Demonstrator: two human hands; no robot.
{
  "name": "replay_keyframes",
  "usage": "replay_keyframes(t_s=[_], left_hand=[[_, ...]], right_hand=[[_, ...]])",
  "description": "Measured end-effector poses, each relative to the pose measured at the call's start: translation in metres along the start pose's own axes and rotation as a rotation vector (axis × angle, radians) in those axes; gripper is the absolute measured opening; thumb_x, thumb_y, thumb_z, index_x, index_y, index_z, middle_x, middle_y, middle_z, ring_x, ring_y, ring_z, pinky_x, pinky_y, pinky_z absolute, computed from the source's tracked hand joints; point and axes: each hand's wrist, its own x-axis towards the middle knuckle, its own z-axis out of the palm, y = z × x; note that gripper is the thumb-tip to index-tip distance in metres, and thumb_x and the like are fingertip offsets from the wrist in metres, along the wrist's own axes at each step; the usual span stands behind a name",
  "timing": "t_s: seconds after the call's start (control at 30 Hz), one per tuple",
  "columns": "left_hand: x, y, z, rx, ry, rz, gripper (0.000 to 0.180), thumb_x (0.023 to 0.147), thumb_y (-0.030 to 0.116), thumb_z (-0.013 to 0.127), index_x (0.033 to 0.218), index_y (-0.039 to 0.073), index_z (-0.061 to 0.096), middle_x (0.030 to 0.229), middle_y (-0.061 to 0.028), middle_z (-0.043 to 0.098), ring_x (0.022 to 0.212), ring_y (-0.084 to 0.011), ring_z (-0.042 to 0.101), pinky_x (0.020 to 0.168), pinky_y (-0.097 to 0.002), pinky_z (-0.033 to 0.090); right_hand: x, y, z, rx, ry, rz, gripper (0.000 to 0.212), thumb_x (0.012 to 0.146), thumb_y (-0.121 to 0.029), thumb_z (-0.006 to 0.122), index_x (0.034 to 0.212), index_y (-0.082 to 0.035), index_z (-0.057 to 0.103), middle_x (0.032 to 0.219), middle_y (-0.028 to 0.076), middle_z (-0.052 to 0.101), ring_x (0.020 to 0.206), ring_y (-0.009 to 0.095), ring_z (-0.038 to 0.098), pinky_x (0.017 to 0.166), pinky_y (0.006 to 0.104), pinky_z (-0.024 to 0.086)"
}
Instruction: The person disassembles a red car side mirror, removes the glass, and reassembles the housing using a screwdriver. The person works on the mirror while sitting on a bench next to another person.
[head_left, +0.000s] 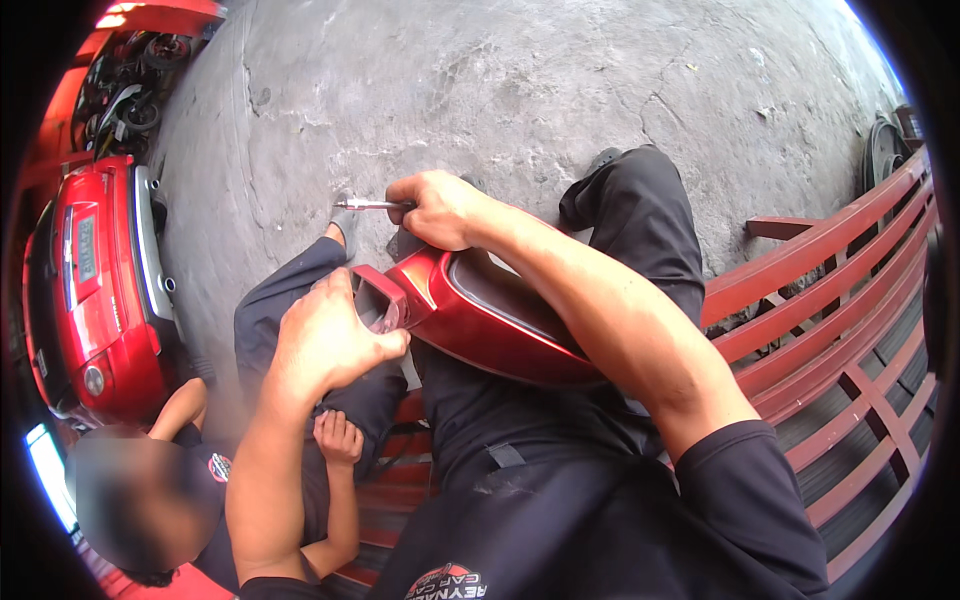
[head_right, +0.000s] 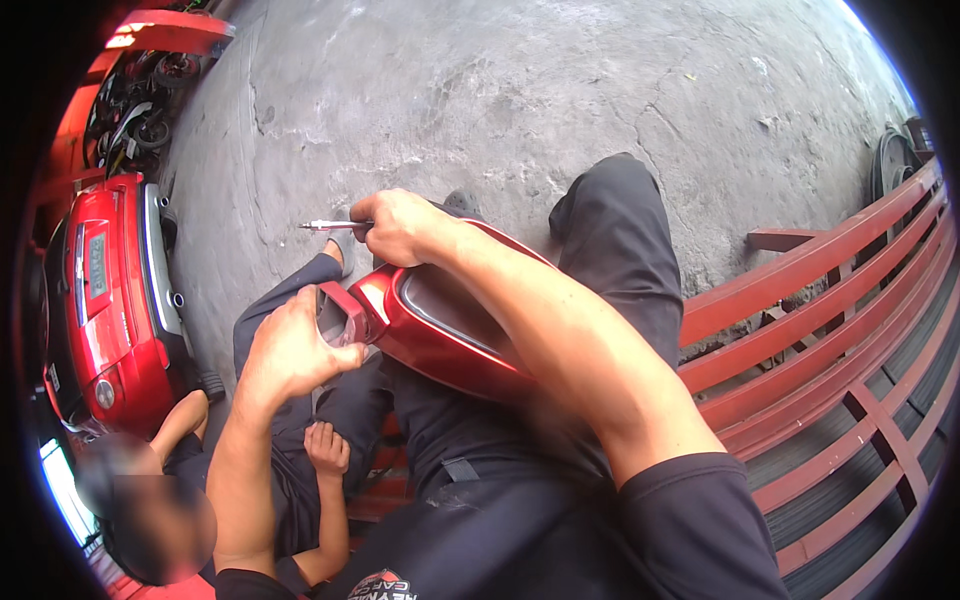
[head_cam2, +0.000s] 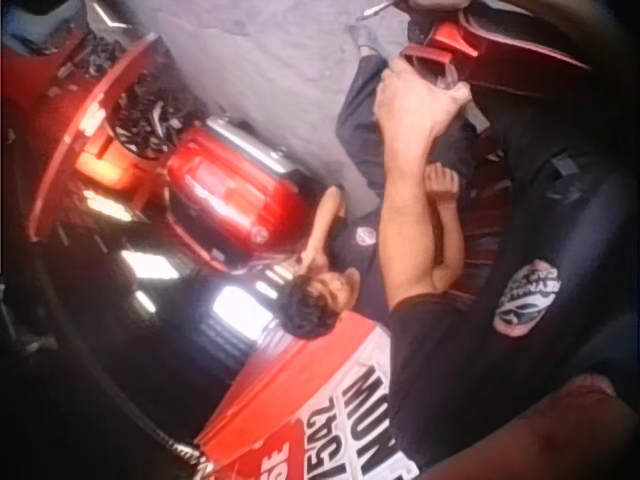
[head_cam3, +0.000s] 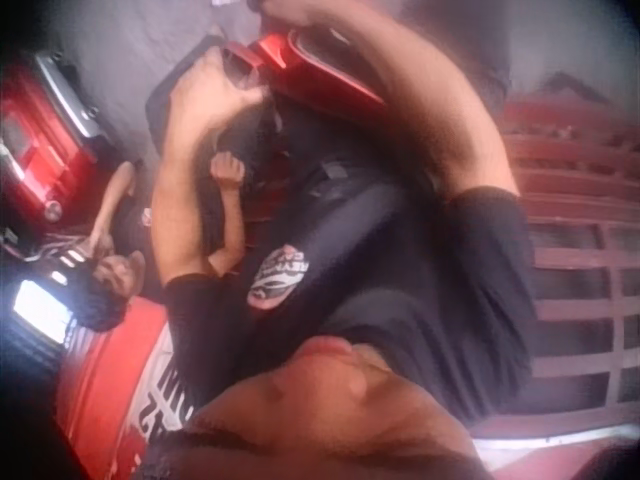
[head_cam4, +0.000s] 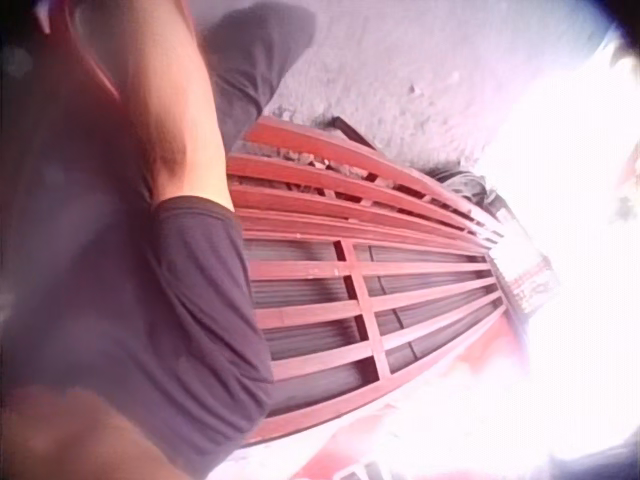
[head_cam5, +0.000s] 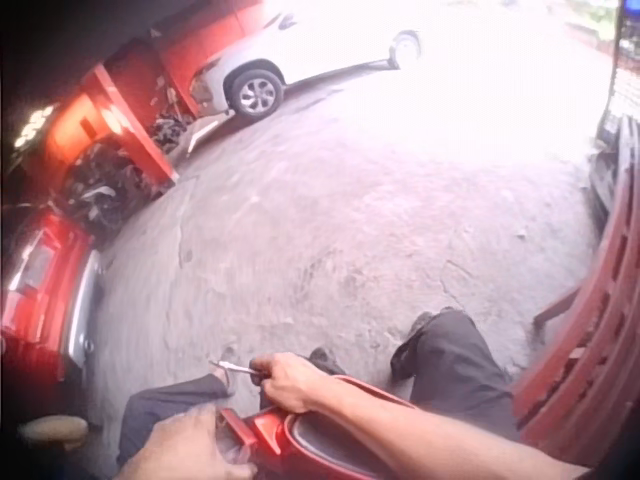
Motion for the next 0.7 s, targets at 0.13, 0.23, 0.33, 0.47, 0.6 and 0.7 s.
replay_keyframes(t_s=[0.13,0.23,0.33,0.47,0.6,0.7], left_hand=[[0.015,-0.014,0.001,-0.391,-0.311,-0.185,0.07,0.081,0.051,0.082,0.11,-0.011,0.068,0.074,-0.0157,0.07,0.069,-0.0257,0.071,0.066,-0.0385,0.058],[0.021,-0.021,0.006,-0.545,-0.352,-0.153,0.07,0.087,0.058,0.078,0.098,-0.011,0.071,0.075,-0.0104,0.068,0.066,-0.0162,0.066,0.057,-0.0343,0.056],[0.021,-0.019,0.006,-0.577,-0.301,-0.127,0.071,0.086,0.057,0.079,0.101,-0.012,0.07,0.08,-0.0121,0.07,0.069,-0.0172,0.067,0.059,-0.0345,0.056],[0.021,-0.038,0.025,-0.549,-0.221,-0.114,0.075,0.083,0.054,0.082,0.113,-0.013,0.065,0.085,-0.018,0.072,0.081,-0.0241,0.073,0.07,-0.0373,0.058],[0.019,-0.014,0.008,-0.355,-0.251,-0.182,0.092,0.076,0.051,0.087,0.131,-0.015,0.054,0.108,-0.0309,0.072,0.105,-0.036,0.074,0.09,-0.0412,0.057],[0.015,-0.014,0.014,-0.178,-0.029,-0.037,0.102,0.07,0.046,0.09,0.141,-0.014,0.047,0.129,-0.0344,0.063,0.124,-0.0401,0.064,0.104,-0.0445,0.052]], right_hand=[[-0.006,-0.003,-0.004,-0.017,0.024,-0.019,0.019,0.08,-0.008,0.058,0.095,-0.001,0.069,0.086,0.023,0.07,0.085,0.038,0.069,0.08,0.0465,0.053],[-0.007,-0.003,-0.008,-0.038,0.054,-0.05,0.02,0.08,-0.007,0.058,0.096,-0.001,0.07,0.087,0.024,0.071,0.087,0.04,0.07,0.08,0.0477,0.053],[-0.004,-0.002,-0.011,-0.049,0.069,-0.075,0.021,0.08,-0.008,0.058,0.096,-0.001,0.07,0.088,0.024,0.071,0.089,0.041,0.071,0.081,0.0482,0.053],[-0.007,-0.01,-0.01,-0.029,0.044,-0.049,0.021,0.081,-0.008,0.059,0.097,-0.001,0.07,0.089,0.024,0.071,0.089,0.04,0.071,0.081,0.0482,0.054],[-0.005,-0.006,-0.011,-0.032,0.038,-0.035,0.021,0.081,-0.008,0.058,0.097,-0.001,0.07,0.089,0.024,0.072,0.087,0.04,0.071,0.08,0.0474,0.054],[0.0,0.0,-0.011,0.0,0.058,-0.053,0.021,0.082,-0.008,0.058,0.097,-0.001,0.07,0.088,0.024,0.072,0.086,0.039,0.071,0.08,0.0467,0.054]])
